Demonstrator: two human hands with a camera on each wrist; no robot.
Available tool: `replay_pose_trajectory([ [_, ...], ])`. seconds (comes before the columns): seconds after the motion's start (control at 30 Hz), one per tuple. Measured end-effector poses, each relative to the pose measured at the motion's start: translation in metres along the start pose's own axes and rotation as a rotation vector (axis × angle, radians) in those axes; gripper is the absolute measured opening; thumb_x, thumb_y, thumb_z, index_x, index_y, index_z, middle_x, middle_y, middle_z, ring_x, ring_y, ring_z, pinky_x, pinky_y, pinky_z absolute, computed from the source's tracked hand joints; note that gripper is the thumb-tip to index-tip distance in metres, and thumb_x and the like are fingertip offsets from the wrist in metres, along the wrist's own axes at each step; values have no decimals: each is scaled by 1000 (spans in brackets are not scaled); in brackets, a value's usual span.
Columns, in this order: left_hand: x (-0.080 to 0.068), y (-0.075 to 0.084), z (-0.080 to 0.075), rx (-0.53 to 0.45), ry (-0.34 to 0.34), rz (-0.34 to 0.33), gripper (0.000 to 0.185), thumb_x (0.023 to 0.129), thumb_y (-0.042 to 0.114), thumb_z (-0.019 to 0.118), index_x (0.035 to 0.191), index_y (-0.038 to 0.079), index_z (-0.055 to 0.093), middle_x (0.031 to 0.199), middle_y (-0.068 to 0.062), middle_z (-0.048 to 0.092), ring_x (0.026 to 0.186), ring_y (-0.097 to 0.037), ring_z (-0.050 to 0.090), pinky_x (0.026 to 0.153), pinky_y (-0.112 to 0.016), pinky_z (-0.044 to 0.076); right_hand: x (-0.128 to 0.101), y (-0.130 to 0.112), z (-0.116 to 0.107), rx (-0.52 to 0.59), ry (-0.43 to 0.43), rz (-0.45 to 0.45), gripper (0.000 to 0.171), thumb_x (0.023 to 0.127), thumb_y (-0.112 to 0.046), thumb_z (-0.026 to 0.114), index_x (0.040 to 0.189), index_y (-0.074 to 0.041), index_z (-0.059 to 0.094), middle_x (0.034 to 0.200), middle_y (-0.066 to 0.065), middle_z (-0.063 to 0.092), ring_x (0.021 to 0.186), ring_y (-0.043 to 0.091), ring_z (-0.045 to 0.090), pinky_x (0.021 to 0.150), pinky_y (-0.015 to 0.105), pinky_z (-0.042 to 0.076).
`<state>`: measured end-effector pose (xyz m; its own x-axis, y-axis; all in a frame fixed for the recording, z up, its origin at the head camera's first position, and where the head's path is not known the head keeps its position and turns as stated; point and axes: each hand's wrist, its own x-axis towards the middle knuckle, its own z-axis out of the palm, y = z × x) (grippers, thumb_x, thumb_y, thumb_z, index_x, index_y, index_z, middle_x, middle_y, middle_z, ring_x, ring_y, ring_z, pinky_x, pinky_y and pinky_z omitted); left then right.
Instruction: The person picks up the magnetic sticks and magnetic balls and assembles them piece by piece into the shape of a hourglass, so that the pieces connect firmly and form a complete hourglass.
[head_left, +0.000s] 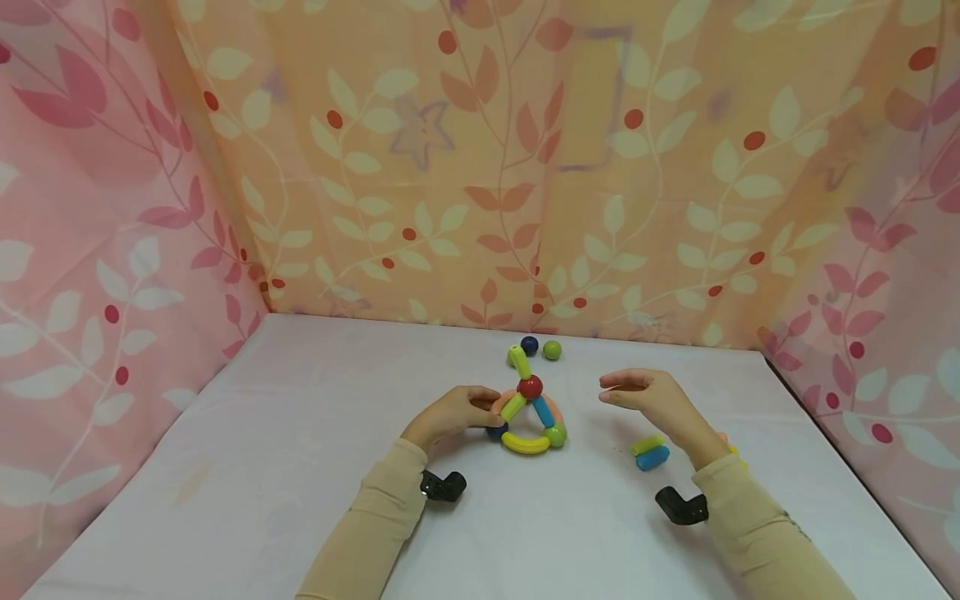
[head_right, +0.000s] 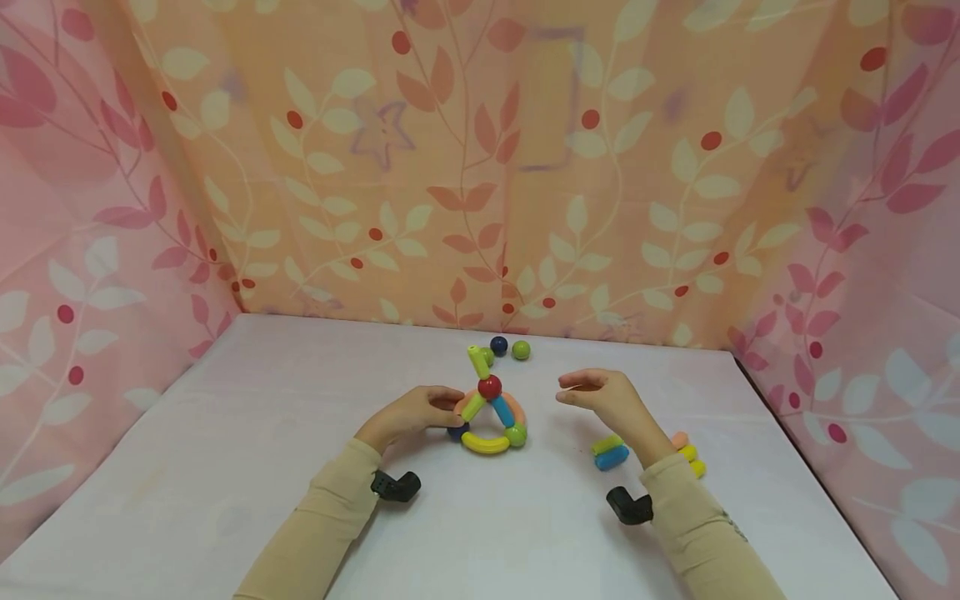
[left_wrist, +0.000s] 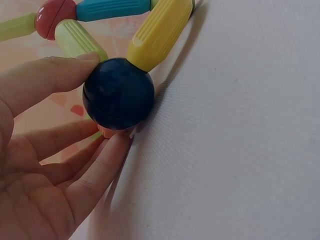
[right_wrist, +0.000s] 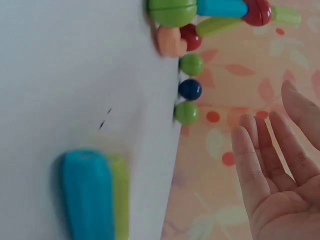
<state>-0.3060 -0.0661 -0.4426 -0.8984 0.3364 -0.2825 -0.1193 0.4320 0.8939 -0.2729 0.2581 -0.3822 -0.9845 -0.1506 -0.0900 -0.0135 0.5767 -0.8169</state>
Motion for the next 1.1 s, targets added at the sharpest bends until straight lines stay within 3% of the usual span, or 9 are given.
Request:
replay_pose_trajectory([
  [0.23,1,1,0,1,-1,3,59,83,27,81,135,11,59,119,-4,66,106,-18,59,103,-39,48,-13,20,-15,-23,2,75,71,82,-57,73,132,-8,61,126,8,69,129,33,51,106,61,39],
  [0.33,2,1,0,6,-2,3,59,83,27,81,135,11,59,119,-4,66,106,-18,59,103,-39,48,-18,29,-20,-37,-5,117,72,81,-57,74,133,-10,61,124,6,71,129,33,51,98,58,42],
  [0.5,1,2,1,17,-4,16,59,83,26,82,135,10,59,120,-5,65,106,-18,59,102,-38,49,-24,46,-25,-43,-25,104,60,89,-42,73,135,-6,59,132,15,65,128,34,52,101,59,43],
  [0.6,1,2,1,16,-3,17,59,82,25,82,135,10,60,120,-5,66,107,-18,59,102,-38,49,-26,56,-28,-59,-31,71,57,91,-36,72,135,-3,58,136,18,61,130,36,52,108,54,43],
  [0.73,3,0,1,11,3,0,59,82,27,82,135,12,60,120,-4,66,107,-19,59,103,-39,48,-27,65,-31,-83,-34,87,58,90,-37,73,135,-4,59,137,18,61,131,37,51,101,43,50],
  [0.93,3,-2,0,2,6,-8,59,82,28,82,135,13,60,121,-4,65,107,-19,58,104,-40,48,-25,71,-31,-63,-56,128,58,88,-34,75,135,-4,59,138,20,59,135,43,47,108,58,42],
  [1.1,2,-2,0,2,6,0,59,82,27,82,135,12,60,121,-4,66,108,-20,58,105,-41,47,-22,74,-30,-66,-68,147,58,86,-33,78,133,-4,61,137,19,61,133,42,48,109,59,41],
])
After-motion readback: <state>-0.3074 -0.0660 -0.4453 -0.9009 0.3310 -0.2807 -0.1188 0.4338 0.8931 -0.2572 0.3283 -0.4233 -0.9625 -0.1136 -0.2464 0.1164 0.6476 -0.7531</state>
